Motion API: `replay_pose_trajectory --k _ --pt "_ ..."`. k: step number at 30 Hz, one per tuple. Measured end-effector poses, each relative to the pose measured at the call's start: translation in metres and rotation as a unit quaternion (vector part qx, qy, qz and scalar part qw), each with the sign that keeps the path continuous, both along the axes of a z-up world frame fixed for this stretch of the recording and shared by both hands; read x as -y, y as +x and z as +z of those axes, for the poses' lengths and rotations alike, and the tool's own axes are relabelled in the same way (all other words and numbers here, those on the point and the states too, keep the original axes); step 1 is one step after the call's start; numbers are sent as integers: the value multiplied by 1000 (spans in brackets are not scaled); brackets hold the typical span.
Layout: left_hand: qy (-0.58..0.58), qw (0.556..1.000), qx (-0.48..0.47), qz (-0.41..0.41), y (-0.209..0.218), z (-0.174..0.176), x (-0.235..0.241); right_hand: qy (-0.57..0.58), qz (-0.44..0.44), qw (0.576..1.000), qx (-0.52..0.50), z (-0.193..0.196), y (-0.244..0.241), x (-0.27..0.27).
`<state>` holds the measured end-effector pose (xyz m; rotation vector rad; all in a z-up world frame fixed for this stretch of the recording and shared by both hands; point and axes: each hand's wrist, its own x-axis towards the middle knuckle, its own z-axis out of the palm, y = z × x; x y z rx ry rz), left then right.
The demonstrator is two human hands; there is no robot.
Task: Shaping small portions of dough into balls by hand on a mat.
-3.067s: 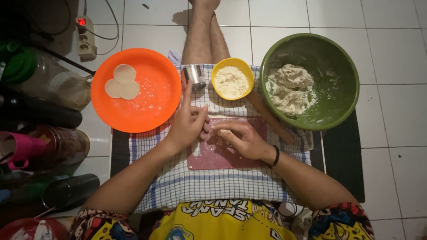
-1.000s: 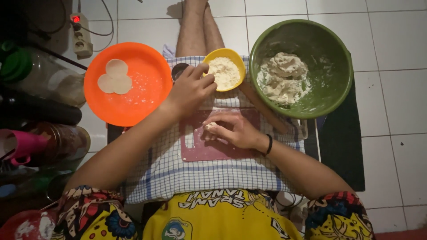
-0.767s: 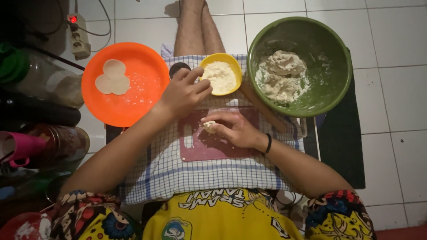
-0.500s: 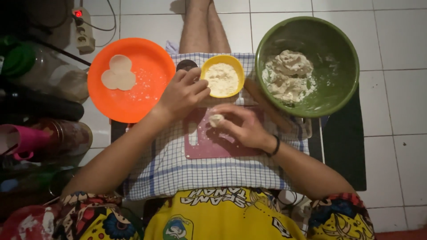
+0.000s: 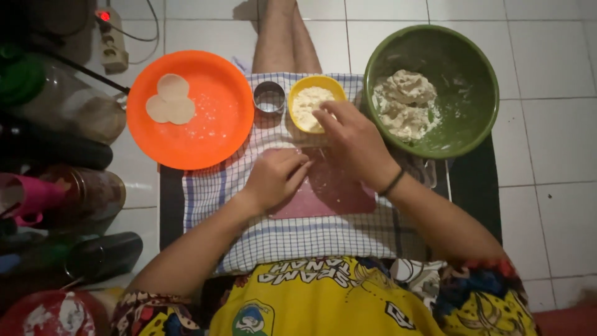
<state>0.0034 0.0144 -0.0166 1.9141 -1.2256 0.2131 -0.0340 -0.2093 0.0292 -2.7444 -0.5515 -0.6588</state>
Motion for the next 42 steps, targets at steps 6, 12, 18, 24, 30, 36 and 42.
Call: replay_pose_trajectory --k 6,12,18,24,30,36,42 --pt "-10 999 -25 -29 5 -6 -2 -200 -19 978 53 22 35 -18" --pt "-26 999 -44 -18 2 -1 -2 -156 12 988 -18 6 51 -10" --pt "-53 995 -76 -23 3 6 -2 287 -8 952 -101 26 36 0" --pt "-38 996 -82 -17 4 -6 -1 481 -49 859 -166 36 28 -15" --pt "-44 995 -88 -22 4 -8 -1 445 -49 884 -133 25 29 -23" --pt "-51 995 -84 -29 5 -2 -1 428 -99 886 -151 23 29 -17" --pt "-57 994 -89 -40 5 1 -2 559 -60 807 -179 30 25 -28"
